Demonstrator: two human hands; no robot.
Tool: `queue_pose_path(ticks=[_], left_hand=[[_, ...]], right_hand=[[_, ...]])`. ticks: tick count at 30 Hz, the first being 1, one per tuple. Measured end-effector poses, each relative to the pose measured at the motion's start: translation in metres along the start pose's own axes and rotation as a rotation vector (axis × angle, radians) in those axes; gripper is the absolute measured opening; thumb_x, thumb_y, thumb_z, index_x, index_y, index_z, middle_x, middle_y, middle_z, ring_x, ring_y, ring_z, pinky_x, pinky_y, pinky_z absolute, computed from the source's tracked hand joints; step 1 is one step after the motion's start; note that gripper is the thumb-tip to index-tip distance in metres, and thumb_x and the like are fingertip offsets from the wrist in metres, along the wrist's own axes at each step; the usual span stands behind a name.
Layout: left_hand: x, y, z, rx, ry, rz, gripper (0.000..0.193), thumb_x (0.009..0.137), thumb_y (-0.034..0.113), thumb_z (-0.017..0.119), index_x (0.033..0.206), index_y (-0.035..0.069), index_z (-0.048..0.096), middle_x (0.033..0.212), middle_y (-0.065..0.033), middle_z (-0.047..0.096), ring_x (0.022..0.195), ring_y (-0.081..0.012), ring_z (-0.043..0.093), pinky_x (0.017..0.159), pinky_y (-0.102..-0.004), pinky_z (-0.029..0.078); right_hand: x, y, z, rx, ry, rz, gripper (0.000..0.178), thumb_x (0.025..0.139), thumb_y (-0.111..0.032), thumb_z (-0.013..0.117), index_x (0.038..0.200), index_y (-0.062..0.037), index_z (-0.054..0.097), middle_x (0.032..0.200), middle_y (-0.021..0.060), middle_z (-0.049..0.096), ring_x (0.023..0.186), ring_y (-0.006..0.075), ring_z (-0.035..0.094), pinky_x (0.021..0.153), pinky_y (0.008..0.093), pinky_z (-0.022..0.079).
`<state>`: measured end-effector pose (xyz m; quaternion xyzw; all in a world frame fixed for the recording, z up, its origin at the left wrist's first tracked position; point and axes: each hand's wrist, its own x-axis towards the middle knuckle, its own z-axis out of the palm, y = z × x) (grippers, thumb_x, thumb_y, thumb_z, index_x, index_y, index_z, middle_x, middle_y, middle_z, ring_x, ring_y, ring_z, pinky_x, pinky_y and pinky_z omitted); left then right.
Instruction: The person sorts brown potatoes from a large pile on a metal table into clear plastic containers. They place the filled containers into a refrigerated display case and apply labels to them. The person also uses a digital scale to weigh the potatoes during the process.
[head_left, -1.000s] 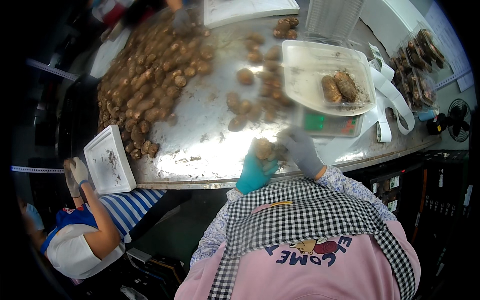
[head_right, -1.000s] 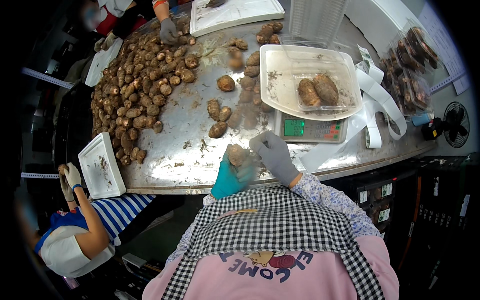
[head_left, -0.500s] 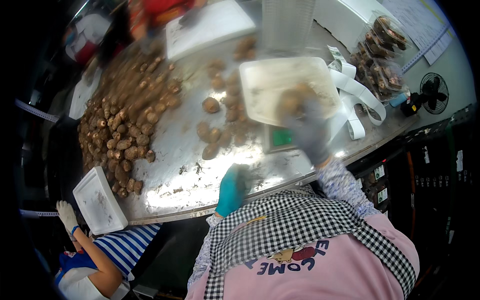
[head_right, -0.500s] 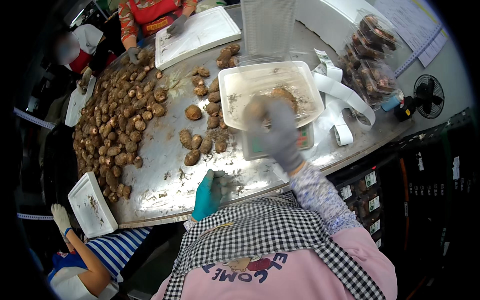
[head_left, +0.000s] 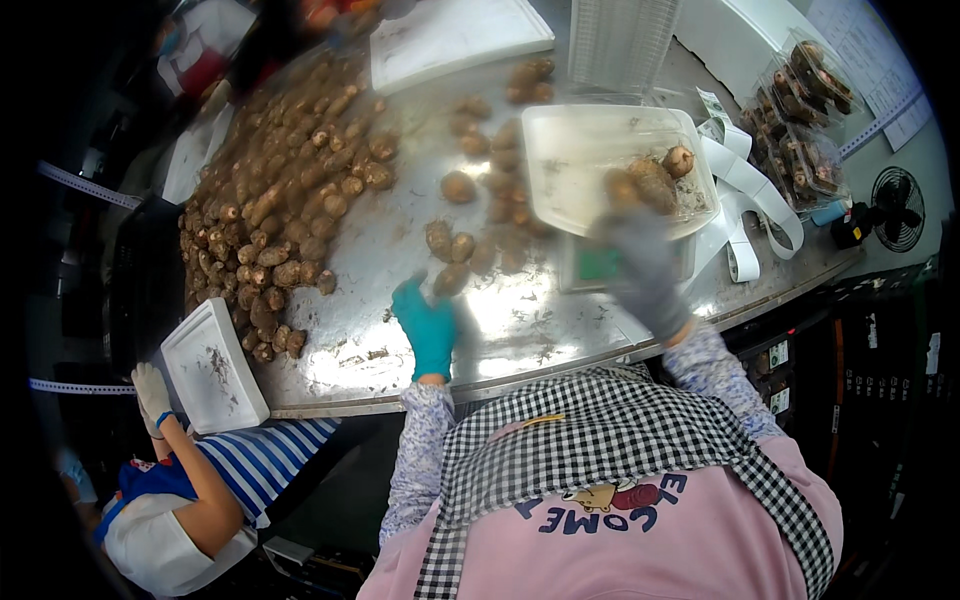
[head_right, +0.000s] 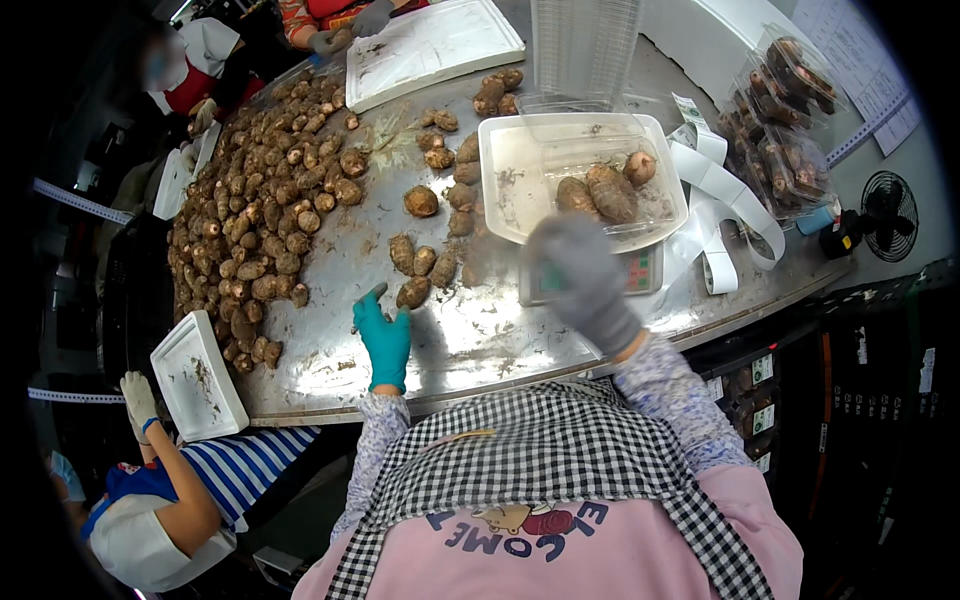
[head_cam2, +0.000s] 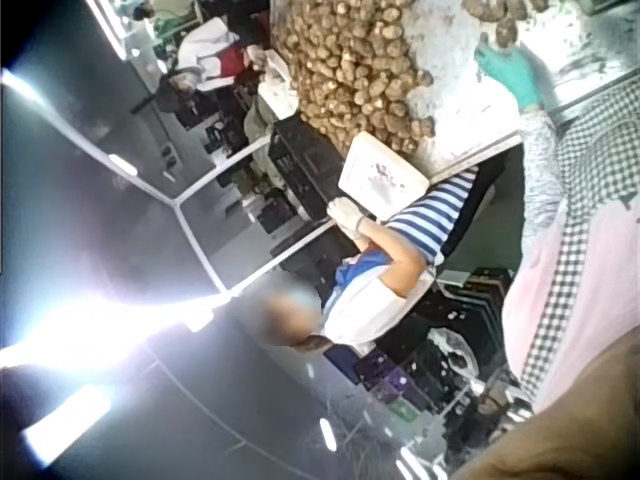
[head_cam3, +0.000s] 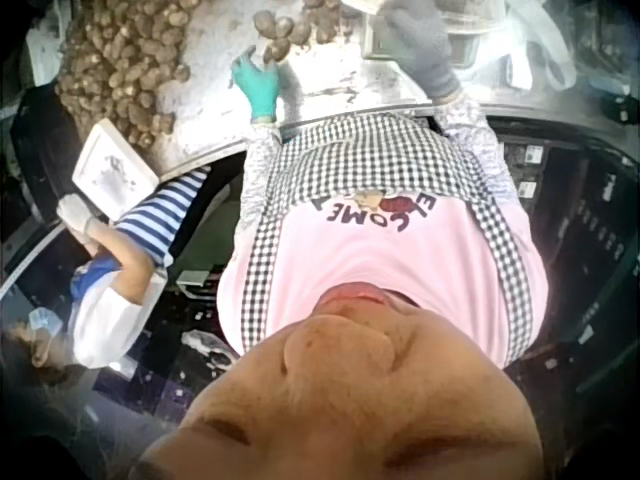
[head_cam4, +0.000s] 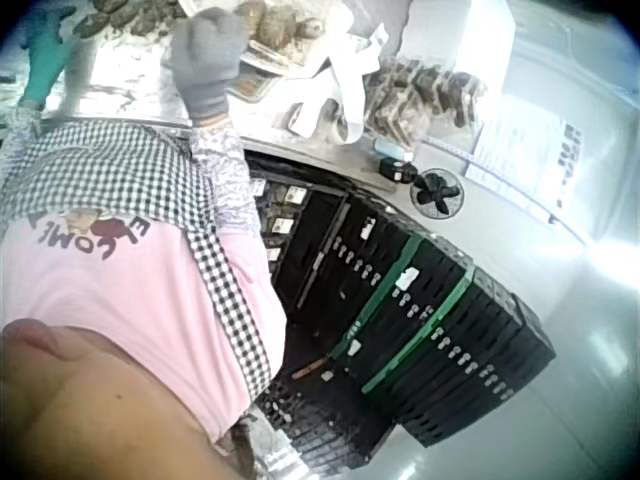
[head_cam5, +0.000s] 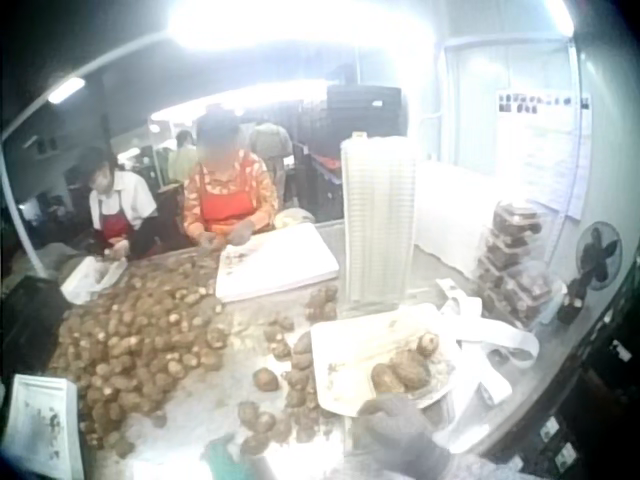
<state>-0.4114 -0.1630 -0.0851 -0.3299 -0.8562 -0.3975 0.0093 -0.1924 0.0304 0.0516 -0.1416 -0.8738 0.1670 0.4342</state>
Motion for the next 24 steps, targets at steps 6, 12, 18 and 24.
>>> queue_pose_path(ticks=[6, 12, 18, 24], left_hand=[[0.019, -0.016, 0.015, 0.081, -0.332, 0.006, 0.055, 0.077, 0.014, 0.074, 0.126, 0.003, 0.052, 0.112, -0.0141, 0.059, 0.103, -0.0294, 0.057, 0.090, -0.0415, 0.048], [-0.006, 0.033, -0.021, -0.885, -0.550, -0.406, 0.057, 0.082, 0.012, 0.073, 0.132, 0.001, 0.047, 0.124, -0.0085, 0.056, 0.113, -0.0195, 0.056, 0.098, -0.0317, 0.046], [-0.023, 0.059, -0.031, -1.023, -0.685, -0.417, 0.063, 0.083, 0.011, 0.072, 0.138, 0.002, 0.042, 0.129, -0.0085, 0.054, 0.118, -0.0188, 0.053, 0.101, -0.0316, 0.044], [-0.032, 0.068, -0.032, -0.879, -0.790, -0.373, 0.055, 0.089, 0.006, 0.062, 0.139, 0.000, 0.040, 0.130, -0.0089, 0.054, 0.116, -0.0183, 0.054, 0.099, -0.0314, 0.044]], right_hand=[[-0.037, -0.020, 0.066, 0.226, -0.287, -0.011, 0.014, 0.084, -0.016, 0.065, 0.095, -0.0066, 0.067, 0.087, 0.0084, 0.062, 0.076, 0.0259, 0.060, 0.070, 0.0365, 0.049], [-0.050, -0.028, 0.069, 0.593, -0.399, 0.754, 0.025, 0.090, -0.021, 0.063, 0.108, -0.0040, 0.063, 0.093, 0.0091, 0.061, 0.074, 0.0206, 0.059, 0.072, 0.0325, 0.049], [-0.037, -0.039, 0.072, 0.702, -0.369, 0.689, 0.028, 0.087, -0.025, 0.066, 0.108, -0.0064, 0.065, 0.092, 0.0093, 0.061, 0.084, 0.0168, 0.058, 0.072, 0.0320, 0.047], [-0.036, -0.030, 0.084, 0.501, -0.426, 0.260, 0.016, 0.083, -0.020, 0.066, 0.094, -0.0082, 0.067, 0.088, 0.0061, 0.061, 0.085, 0.0221, 0.059, 0.072, 0.0347, 0.048]])
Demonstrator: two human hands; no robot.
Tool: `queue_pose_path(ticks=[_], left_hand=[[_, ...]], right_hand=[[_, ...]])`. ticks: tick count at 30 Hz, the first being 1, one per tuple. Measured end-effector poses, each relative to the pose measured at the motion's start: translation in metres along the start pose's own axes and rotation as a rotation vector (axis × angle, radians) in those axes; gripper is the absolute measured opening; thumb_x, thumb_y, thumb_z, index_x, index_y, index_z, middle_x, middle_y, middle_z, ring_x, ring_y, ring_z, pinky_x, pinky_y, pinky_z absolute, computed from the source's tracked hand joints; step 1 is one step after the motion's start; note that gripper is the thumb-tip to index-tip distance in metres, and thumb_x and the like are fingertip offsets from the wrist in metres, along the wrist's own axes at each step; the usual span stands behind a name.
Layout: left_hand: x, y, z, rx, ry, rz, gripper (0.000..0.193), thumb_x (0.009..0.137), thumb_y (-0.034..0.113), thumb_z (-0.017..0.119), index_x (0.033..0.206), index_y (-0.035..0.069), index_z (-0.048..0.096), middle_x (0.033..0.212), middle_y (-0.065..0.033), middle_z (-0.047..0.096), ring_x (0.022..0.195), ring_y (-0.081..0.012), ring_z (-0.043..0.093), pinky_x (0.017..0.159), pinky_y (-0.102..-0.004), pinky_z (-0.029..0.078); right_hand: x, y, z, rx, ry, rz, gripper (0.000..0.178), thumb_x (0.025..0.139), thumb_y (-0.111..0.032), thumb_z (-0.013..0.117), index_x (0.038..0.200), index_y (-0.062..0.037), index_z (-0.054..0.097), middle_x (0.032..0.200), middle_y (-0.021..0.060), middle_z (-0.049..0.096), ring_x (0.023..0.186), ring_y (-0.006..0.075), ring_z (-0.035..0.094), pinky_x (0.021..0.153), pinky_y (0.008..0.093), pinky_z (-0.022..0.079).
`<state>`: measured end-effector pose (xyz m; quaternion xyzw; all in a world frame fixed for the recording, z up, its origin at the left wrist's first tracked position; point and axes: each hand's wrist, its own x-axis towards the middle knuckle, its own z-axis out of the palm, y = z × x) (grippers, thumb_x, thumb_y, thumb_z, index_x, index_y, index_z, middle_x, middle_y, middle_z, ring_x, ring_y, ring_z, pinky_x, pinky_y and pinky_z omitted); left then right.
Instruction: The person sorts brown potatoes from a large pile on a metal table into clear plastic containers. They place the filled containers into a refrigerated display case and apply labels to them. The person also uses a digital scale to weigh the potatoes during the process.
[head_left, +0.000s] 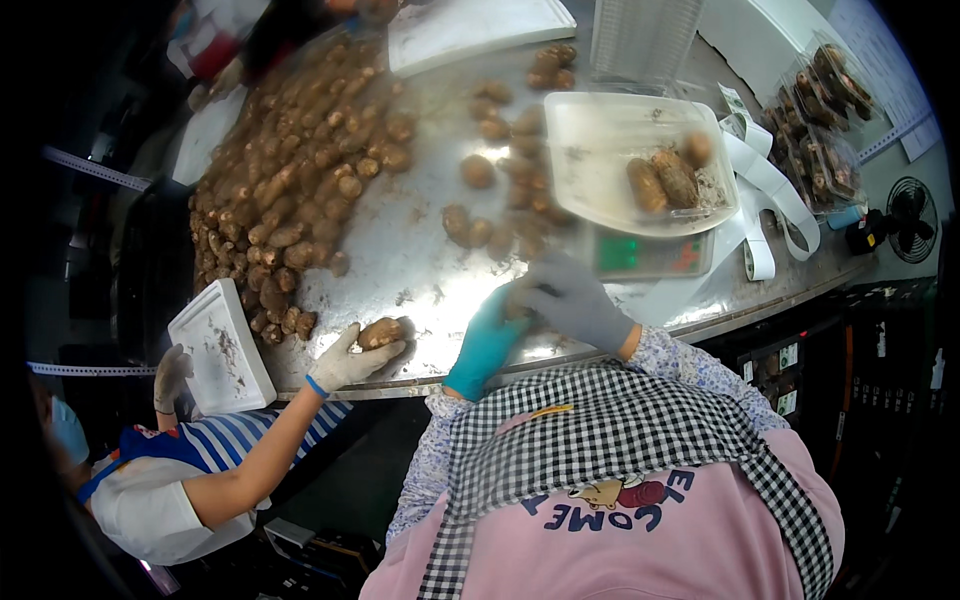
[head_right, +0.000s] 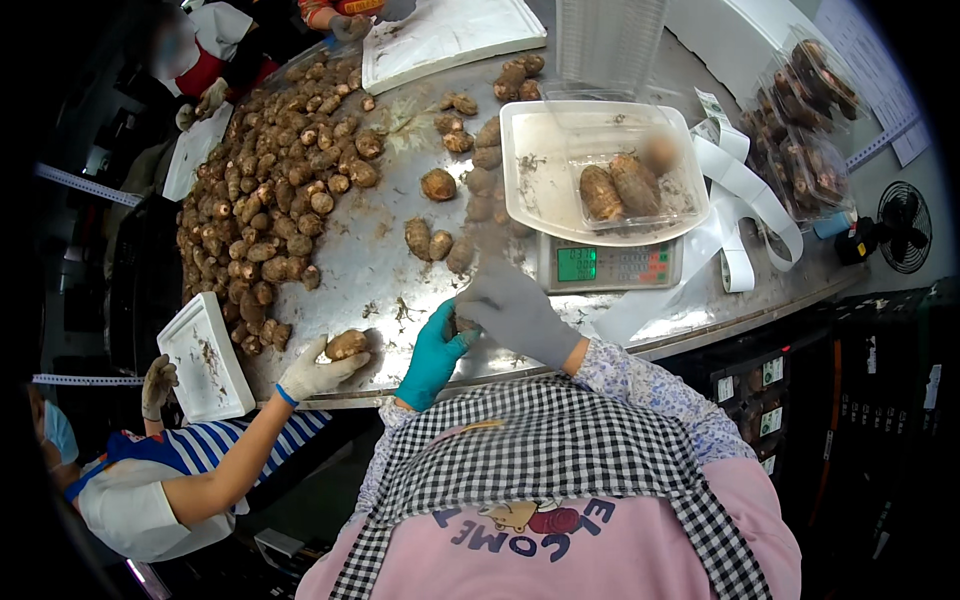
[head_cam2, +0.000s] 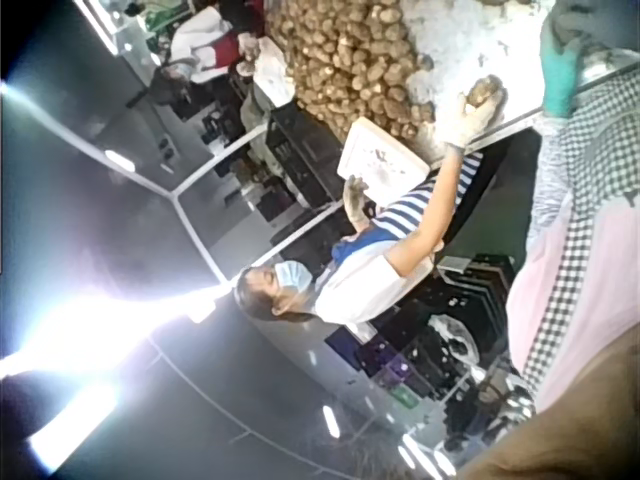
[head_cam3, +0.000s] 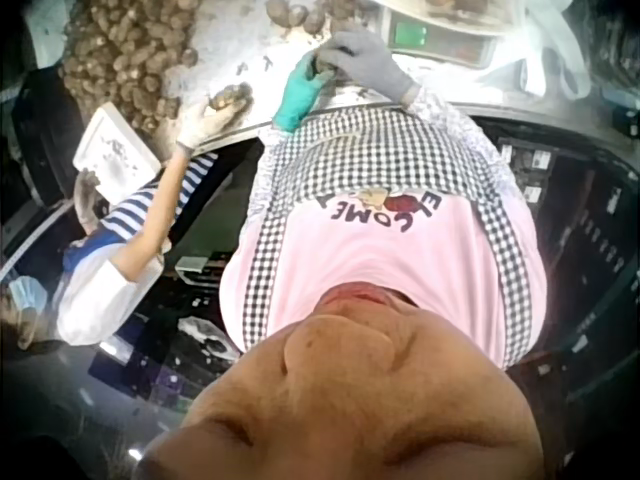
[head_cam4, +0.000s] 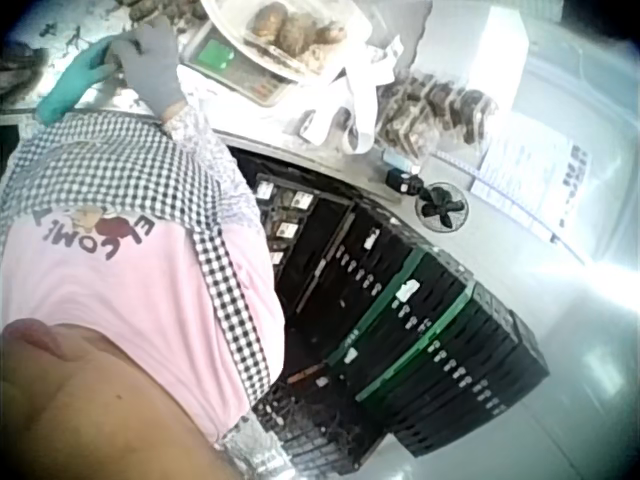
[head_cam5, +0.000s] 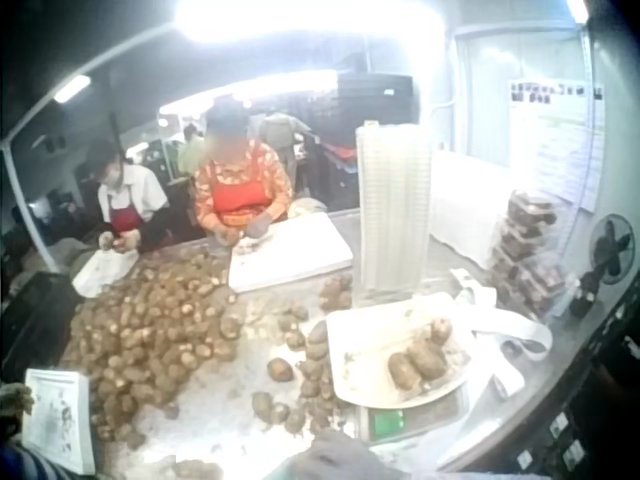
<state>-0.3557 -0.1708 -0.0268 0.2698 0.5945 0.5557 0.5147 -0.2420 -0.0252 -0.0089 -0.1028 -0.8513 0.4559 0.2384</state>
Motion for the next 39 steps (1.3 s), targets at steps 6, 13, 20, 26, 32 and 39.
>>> queue_pose_path(ticks=[6, 13, 20, 26, 32, 39], left_hand=[[-0.005, -0.029, -0.003, -0.168, -0.091, -0.024, 0.062, 0.089, 0.022, 0.067, 0.140, 0.001, 0.038, 0.131, -0.0075, 0.050, 0.120, -0.0171, 0.049, 0.099, -0.0294, 0.041], [-0.007, -0.018, 0.010, -1.090, -0.029, -0.072, 0.028, 0.097, 0.010, 0.052, 0.125, 0.005, 0.049, 0.117, -0.0038, 0.057, 0.106, -0.0125, 0.055, 0.087, -0.0335, 0.050], [0.006, -0.052, 0.001, -1.051, 0.045, -0.067, 0.024, 0.093, 0.005, 0.054, 0.117, 0.003, 0.049, 0.102, -0.0054, 0.059, 0.090, -0.0130, 0.058, 0.075, -0.0289, 0.052], [0.003, -0.052, 0.003, -1.116, -0.079, -0.037, 0.047, 0.097, 0.033, 0.054, 0.122, -0.006, 0.046, 0.107, -0.0125, 0.055, 0.091, -0.0214, 0.053, 0.081, -0.0318, 0.047], [-0.006, -0.011, 0.025, -0.849, -0.049, 0.056, 0.030, 0.093, 0.023, 0.055, 0.114, 0.004, 0.048, 0.105, -0.0076, 0.052, 0.095, -0.0201, 0.053, 0.087, -0.0331, 0.045], [-0.007, -0.015, 0.015, -0.348, 0.131, 0.012, 0.044, 0.096, 0.037, 0.056, 0.122, 0.001, 0.051, 0.100, -0.0086, 0.060, 0.094, -0.0186, 0.058, 0.087, -0.0354, 0.048]], right_hand=[[-0.006, 0.019, 0.008, 0.103, 0.063, 0.220, 0.020, 0.087, -0.024, 0.061, 0.081, -0.0058, 0.066, 0.081, 0.0111, 0.061, 0.077, 0.0267, 0.060, 0.068, 0.0377, 0.047], [-0.040, 0.059, 0.020, -0.065, -0.126, 0.389, 0.040, 0.093, -0.036, 0.055, 0.079, 0.0003, 0.062, 0.071, 0.0146, 0.060, 0.068, 0.0274, 0.060, 0.064, 0.0391, 0.046], [-0.025, 0.013, 0.005, 0.113, -0.269, 0.488, 0.032, 0.097, -0.031, 0.049, 0.089, -0.0029, 0.064, 0.077, 0.0106, 0.061, 0.075, 0.0225, 0.061, 0.069, 0.0350, 0.047], [-0.032, 0.016, 0.016, 0.105, -0.180, 0.262, 0.031, 0.097, -0.030, 0.048, 0.091, -0.0034, 0.062, 0.079, 0.0110, 0.060, 0.075, 0.0250, 0.060, 0.070, 0.0349, 0.048], [-0.030, 0.009, 0.007, -0.048, -0.324, 0.315, 0.043, 0.094, -0.042, 0.050, 0.092, -0.0011, 0.060, 0.085, 0.0179, 0.062, 0.081, 0.0300, 0.061, 0.073, 0.0375, 0.047], [-0.035, 0.001, 0.000, -0.055, -0.391, 0.401, 0.048, 0.091, -0.051, 0.054, 0.095, -0.0038, 0.061, 0.081, 0.0161, 0.064, 0.077, 0.0317, 0.063, 0.070, 0.0413, 0.048]])
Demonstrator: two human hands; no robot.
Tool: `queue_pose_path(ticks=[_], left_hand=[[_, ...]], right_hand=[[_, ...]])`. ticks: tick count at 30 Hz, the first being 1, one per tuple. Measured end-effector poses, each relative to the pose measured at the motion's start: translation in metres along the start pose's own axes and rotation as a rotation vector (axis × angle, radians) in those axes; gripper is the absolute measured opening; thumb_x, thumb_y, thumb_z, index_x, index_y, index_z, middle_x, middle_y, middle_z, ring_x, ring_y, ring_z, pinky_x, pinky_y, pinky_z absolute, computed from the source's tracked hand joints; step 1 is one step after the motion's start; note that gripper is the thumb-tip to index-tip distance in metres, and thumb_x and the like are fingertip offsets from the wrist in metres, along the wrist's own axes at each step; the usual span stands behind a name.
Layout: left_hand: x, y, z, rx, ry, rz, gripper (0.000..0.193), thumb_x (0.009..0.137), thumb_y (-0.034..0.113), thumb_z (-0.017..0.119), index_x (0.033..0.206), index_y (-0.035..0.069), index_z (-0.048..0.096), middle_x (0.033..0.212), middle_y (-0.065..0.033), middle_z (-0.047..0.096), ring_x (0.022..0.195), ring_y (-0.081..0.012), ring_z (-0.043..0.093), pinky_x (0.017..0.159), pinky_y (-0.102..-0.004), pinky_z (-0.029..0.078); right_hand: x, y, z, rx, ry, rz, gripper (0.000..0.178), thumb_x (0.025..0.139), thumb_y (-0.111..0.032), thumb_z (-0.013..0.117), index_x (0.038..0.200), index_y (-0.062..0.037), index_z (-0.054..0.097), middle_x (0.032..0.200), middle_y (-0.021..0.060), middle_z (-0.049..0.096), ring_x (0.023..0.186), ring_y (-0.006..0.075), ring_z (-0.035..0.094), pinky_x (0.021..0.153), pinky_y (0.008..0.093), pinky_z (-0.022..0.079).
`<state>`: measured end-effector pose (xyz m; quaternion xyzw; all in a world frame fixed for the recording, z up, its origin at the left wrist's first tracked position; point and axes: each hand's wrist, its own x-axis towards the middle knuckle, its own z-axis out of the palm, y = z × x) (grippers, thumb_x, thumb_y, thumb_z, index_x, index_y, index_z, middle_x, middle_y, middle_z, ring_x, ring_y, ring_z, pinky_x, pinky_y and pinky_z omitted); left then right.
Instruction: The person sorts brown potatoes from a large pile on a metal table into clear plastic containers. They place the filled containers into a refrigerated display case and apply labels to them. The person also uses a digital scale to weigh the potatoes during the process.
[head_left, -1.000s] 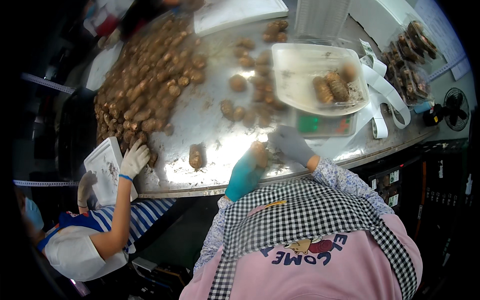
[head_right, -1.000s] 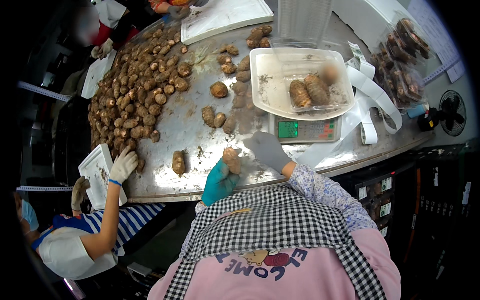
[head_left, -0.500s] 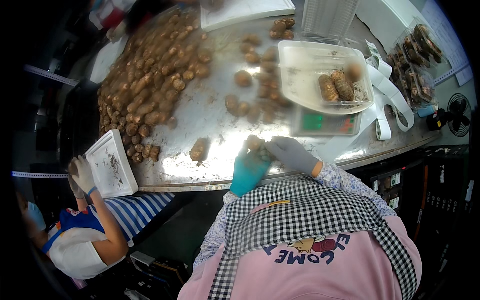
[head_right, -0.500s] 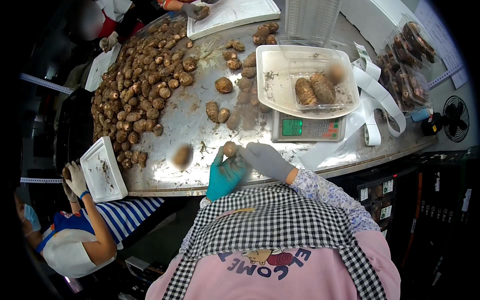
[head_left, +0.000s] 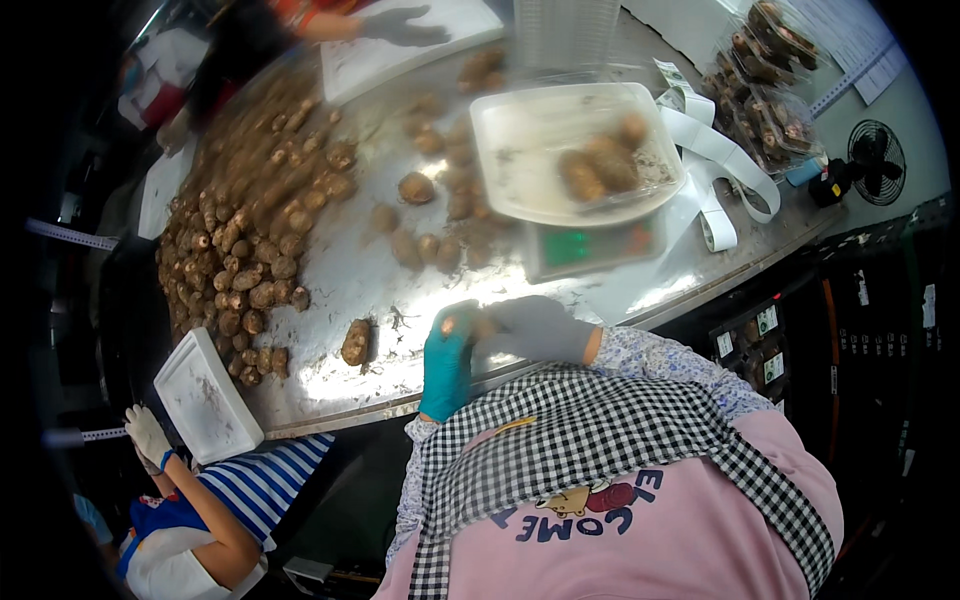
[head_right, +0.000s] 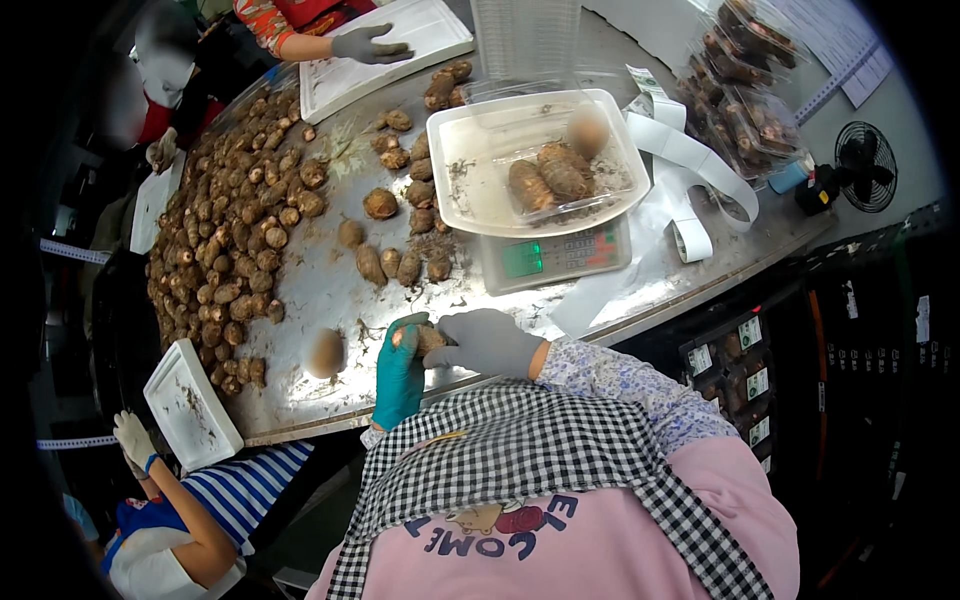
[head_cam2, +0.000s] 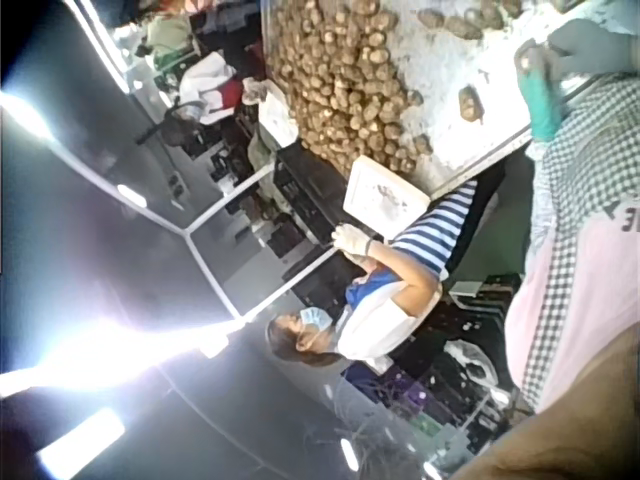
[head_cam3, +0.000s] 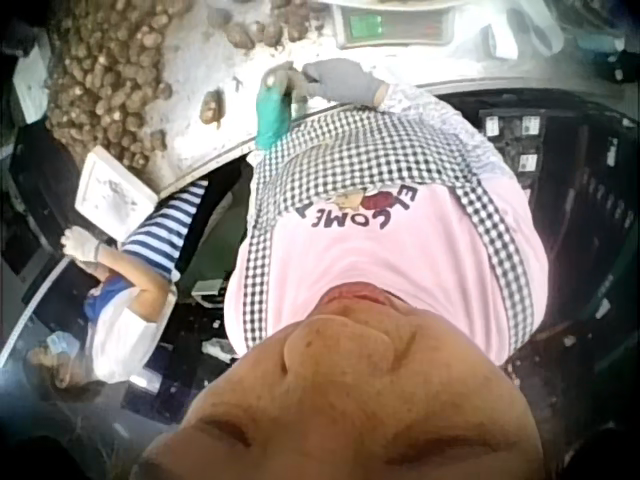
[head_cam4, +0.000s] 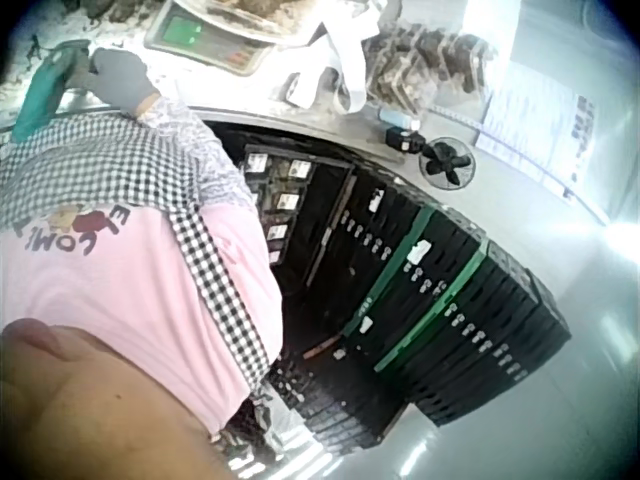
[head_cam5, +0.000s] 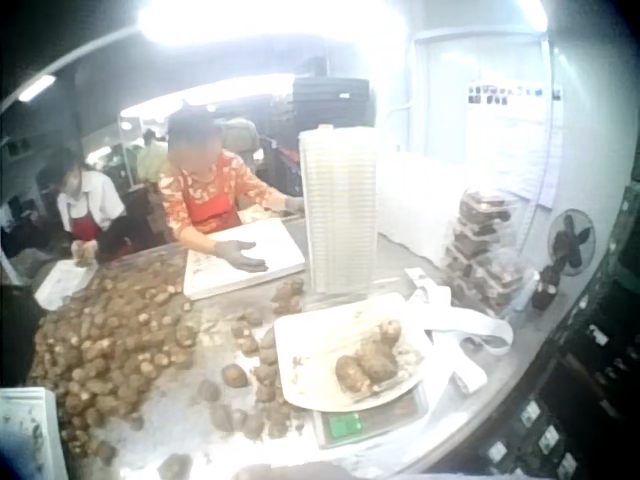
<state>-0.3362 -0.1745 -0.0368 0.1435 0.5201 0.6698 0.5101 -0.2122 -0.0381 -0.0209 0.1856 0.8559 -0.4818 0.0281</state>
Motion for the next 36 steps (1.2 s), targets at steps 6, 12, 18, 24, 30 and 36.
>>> queue_pose_path(ticks=[6, 12, 18, 24, 30, 36], left_hand=[[0.011, -0.003, -0.005, -0.093, 0.138, 0.036, 0.038, 0.100, 0.034, 0.050, 0.120, 0.002, 0.053, 0.107, -0.0086, 0.060, 0.099, -0.0191, 0.059, 0.091, -0.0361, 0.049], [0.012, 0.002, 0.026, 0.094, 0.061, 0.028, 0.057, 0.102, 0.045, 0.039, 0.139, 0.003, 0.038, 0.105, -0.0120, 0.060, 0.094, -0.0210, 0.061, 0.083, -0.0363, 0.052], [0.010, 0.018, 0.018, 0.019, -0.133, -0.092, 0.053, 0.101, 0.040, 0.045, 0.142, 0.008, 0.037, 0.111, -0.0109, 0.061, 0.090, -0.0191, 0.063, 0.077, -0.0321, 0.052], [0.014, 0.007, 0.022, 0.137, -0.107, -0.105, 0.042, 0.103, 0.027, 0.043, 0.130, -0.004, 0.046, 0.106, -0.0141, 0.063, 0.090, -0.0203, 0.064, 0.078, -0.0321, 0.053], [0.017, 0.012, 0.015, 0.114, -0.011, -0.086, 0.034, 0.101, 0.023, 0.045, 0.124, -0.001, 0.051, 0.102, -0.0119, 0.064, 0.085, -0.0185, 0.063, 0.075, -0.0318, 0.054], [0.019, 0.006, 0.012, 0.099, 0.058, -0.097, 0.029, 0.101, 0.019, 0.044, 0.120, 0.000, 0.055, 0.098, -0.0091, 0.064, 0.081, -0.0179, 0.063, 0.075, -0.0325, 0.055]], right_hand=[[-0.008, 0.008, -0.007, -0.201, 0.140, -0.072, 0.043, 0.092, -0.040, 0.055, 0.125, -0.0125, 0.057, 0.093, 0.0127, 0.064, 0.086, 0.0292, 0.063, 0.074, 0.0407, 0.051], [-0.014, -0.012, -0.020, -0.032, 0.250, -0.142, 0.043, 0.090, -0.035, 0.060, 0.122, -0.0075, 0.056, 0.092, 0.0151, 0.061, 0.087, 0.0322, 0.060, 0.078, 0.0420, 0.049], [-0.033, -0.006, -0.095, -0.201, 1.056, -0.315, 0.032, 0.086, -0.022, 0.067, 0.113, -0.0064, 0.063, 0.087, 0.0099, 0.060, 0.078, 0.0243, 0.058, 0.070, 0.0369, 0.046], [-0.055, 0.040, -0.159, -0.717, 1.295, 0.075, 0.029, 0.081, -0.019, 0.071, 0.104, -0.0028, 0.064, 0.105, 0.0148, 0.061, 0.096, 0.0301, 0.057, 0.083, 0.0414, 0.042], [-0.062, 0.026, -0.133, -0.556, 1.313, -0.204, 0.016, 0.082, -0.019, 0.068, 0.080, -0.0035, 0.064, 0.107, 0.0163, 0.061, 0.099, 0.0319, 0.056, 0.086, 0.0409, 0.042], [-0.030, -0.003, -0.070, -0.382, 0.876, -0.462, 0.021, 0.079, -0.005, 0.060, 0.099, -0.0042, 0.065, 0.105, 0.0145, 0.063, 0.099, 0.0285, 0.059, 0.087, 0.0389, 0.046]])
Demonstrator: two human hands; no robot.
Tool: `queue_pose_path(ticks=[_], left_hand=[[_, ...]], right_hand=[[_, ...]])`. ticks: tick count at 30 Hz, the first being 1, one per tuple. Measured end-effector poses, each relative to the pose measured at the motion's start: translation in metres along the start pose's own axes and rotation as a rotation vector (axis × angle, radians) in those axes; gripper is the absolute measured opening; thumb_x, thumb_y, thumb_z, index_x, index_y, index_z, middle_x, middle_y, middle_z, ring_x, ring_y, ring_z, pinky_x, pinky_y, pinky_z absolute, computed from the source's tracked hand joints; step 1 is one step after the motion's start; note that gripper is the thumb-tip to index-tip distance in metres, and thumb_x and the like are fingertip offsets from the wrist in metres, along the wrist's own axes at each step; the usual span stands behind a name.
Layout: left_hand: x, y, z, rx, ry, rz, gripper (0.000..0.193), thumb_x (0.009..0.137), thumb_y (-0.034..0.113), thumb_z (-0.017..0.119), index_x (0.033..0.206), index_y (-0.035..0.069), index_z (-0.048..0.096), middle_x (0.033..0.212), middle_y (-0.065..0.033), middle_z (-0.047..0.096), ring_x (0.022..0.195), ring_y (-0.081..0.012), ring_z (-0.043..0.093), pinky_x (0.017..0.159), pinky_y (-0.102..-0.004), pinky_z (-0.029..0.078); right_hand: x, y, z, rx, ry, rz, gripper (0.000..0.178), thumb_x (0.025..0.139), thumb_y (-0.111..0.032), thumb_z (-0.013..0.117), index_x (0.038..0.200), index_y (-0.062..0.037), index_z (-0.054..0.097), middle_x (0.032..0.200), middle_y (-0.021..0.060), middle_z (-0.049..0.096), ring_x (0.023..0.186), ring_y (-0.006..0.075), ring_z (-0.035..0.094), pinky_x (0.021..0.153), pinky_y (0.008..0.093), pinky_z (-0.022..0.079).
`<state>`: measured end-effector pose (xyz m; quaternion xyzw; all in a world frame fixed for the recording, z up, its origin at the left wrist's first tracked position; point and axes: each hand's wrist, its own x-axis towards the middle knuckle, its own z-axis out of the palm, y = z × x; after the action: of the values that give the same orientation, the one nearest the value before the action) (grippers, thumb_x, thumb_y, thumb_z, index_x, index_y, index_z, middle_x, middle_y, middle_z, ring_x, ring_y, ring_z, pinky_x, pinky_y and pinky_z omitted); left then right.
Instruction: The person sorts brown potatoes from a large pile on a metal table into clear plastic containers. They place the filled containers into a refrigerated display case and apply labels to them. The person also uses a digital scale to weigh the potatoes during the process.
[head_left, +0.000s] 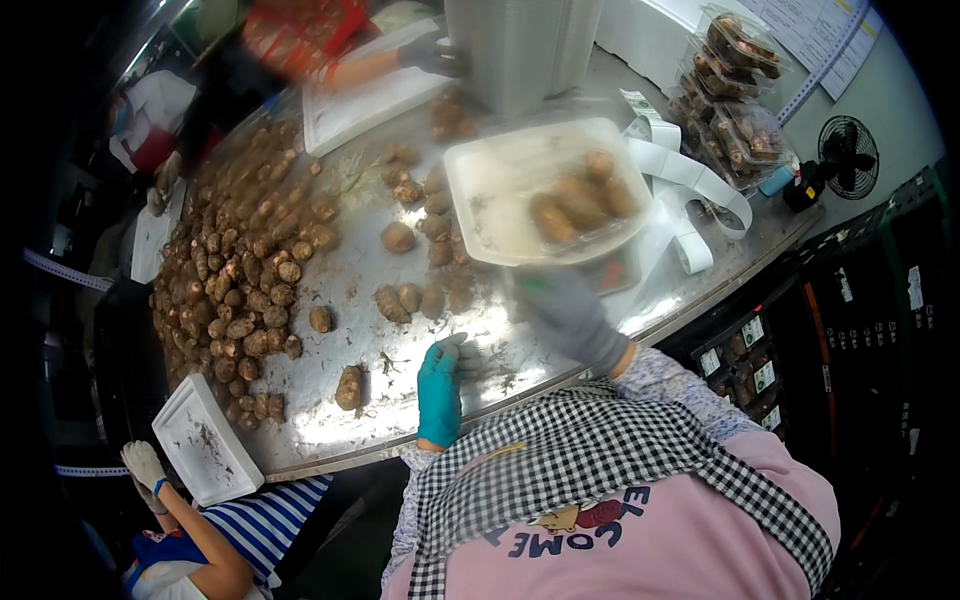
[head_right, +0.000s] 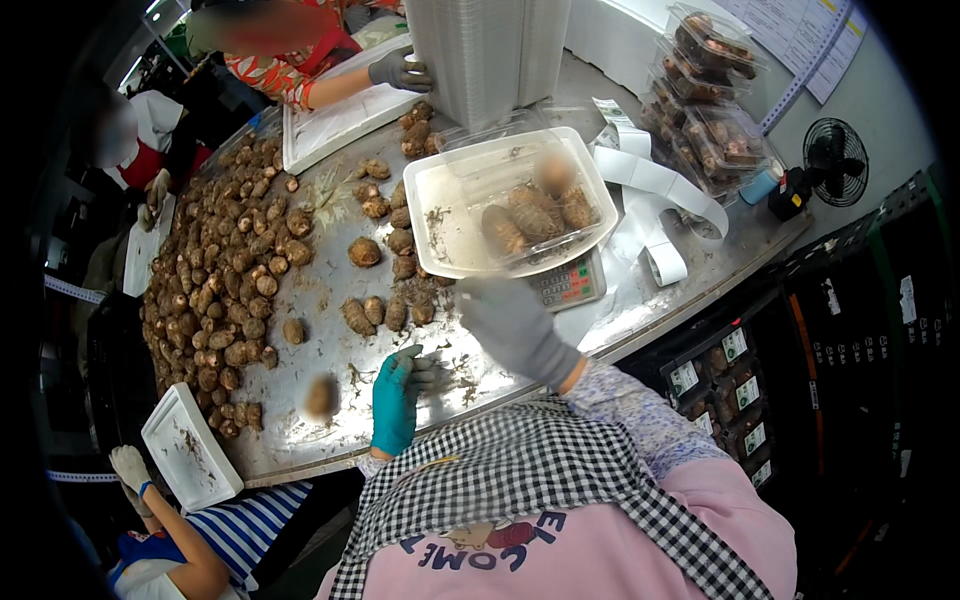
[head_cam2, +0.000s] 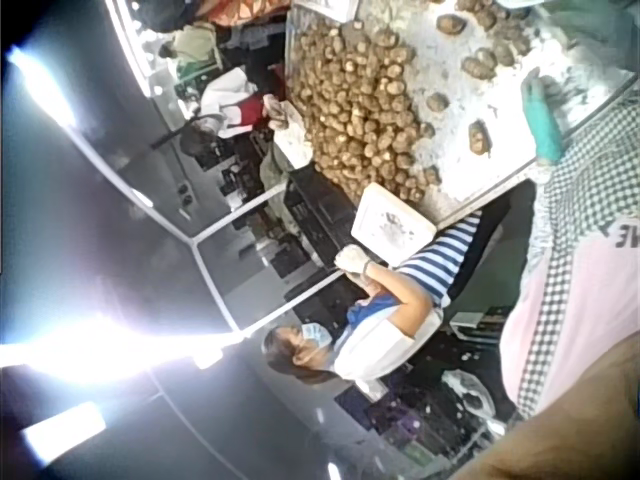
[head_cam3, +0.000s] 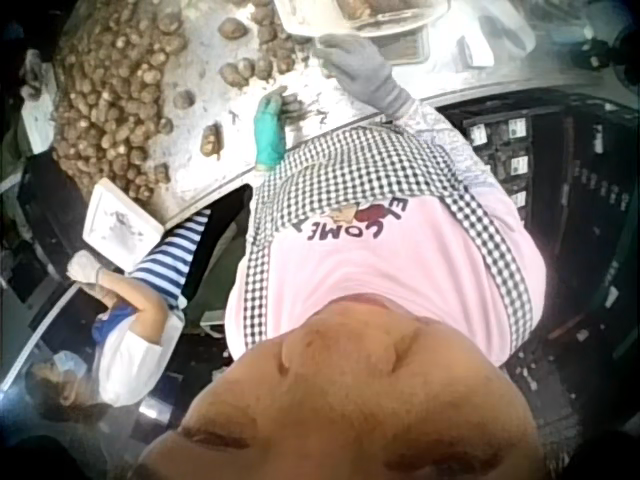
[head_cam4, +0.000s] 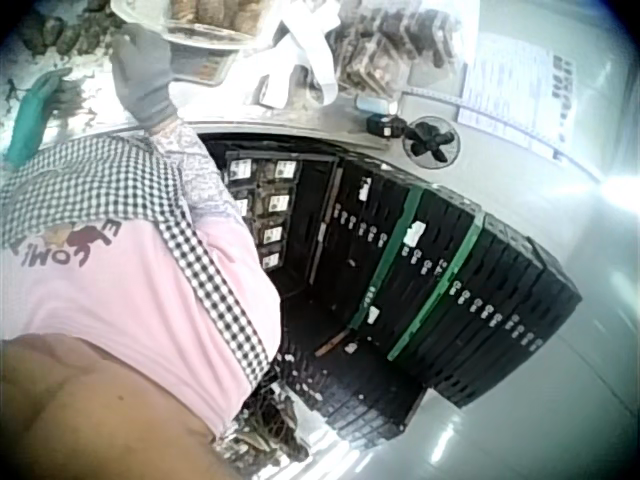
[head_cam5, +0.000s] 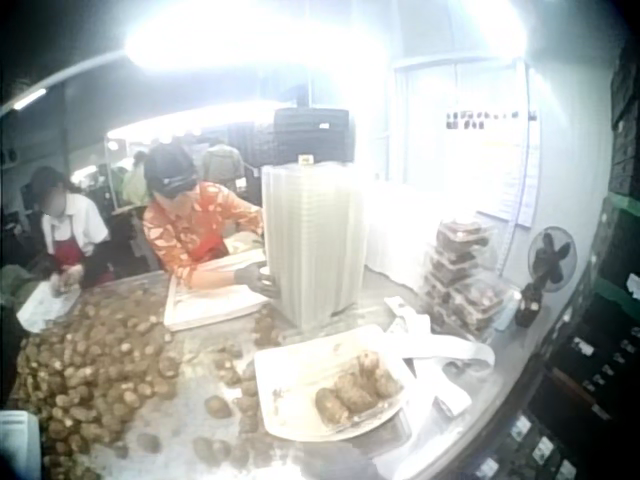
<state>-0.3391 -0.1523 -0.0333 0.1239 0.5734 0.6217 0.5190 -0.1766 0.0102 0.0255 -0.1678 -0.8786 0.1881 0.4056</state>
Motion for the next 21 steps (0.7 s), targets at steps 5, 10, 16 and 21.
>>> queue_pose_path(ticks=[5, 10, 16, 21], left_hand=[[-0.006, -0.003, -0.004, -0.008, 0.018, 0.007, 0.030, 0.101, 0.021, 0.045, 0.120, 0.001, 0.055, 0.099, -0.0086, 0.064, 0.083, -0.0169, 0.063, 0.075, -0.0301, 0.053], [-0.006, -0.014, -0.017, -0.023, 0.032, 0.007, 0.031, 0.101, 0.024, 0.046, 0.119, 0.001, 0.056, 0.099, -0.0079, 0.064, 0.083, -0.0157, 0.062, 0.075, -0.0293, 0.052], [-0.001, -0.018, -0.012, -0.048, 0.039, -0.032, 0.030, 0.101, 0.023, 0.046, 0.119, 0.000, 0.055, 0.098, -0.0075, 0.064, 0.081, -0.0149, 0.061, 0.076, -0.0292, 0.052], [-0.004, -0.012, -0.004, -0.071, 0.013, 0.006, 0.031, 0.101, 0.022, 0.045, 0.118, -0.002, 0.055, 0.099, -0.0086, 0.063, 0.082, -0.0154, 0.060, 0.078, -0.0304, 0.053]], right_hand=[[-0.021, -0.012, 0.024, 0.190, -0.308, 0.128, 0.030, 0.085, -0.008, 0.059, 0.116, -0.0062, 0.059, 0.122, 0.0116, 0.055, 0.107, 0.0298, 0.055, 0.087, 0.0396, 0.046], [-0.034, 0.006, 0.024, 0.091, -0.436, 0.074, 0.019, 0.087, -0.017, 0.061, 0.103, -0.0072, 0.063, 0.114, 0.0108, 0.059, 0.104, 0.0296, 0.056, 0.087, 0.0392, 0.045], [-0.044, 0.004, 0.030, 0.161, -0.439, 0.073, 0.021, 0.090, -0.021, 0.058, 0.106, -0.0081, 0.063, 0.108, 0.0114, 0.062, 0.102, 0.0294, 0.057, 0.087, 0.0399, 0.046], [-0.034, -0.008, 0.018, 0.170, -0.340, 0.221, 0.026, 0.090, -0.019, 0.057, 0.114, -0.0087, 0.062, 0.103, 0.0113, 0.064, 0.096, 0.0302, 0.060, 0.083, 0.0402, 0.048]])
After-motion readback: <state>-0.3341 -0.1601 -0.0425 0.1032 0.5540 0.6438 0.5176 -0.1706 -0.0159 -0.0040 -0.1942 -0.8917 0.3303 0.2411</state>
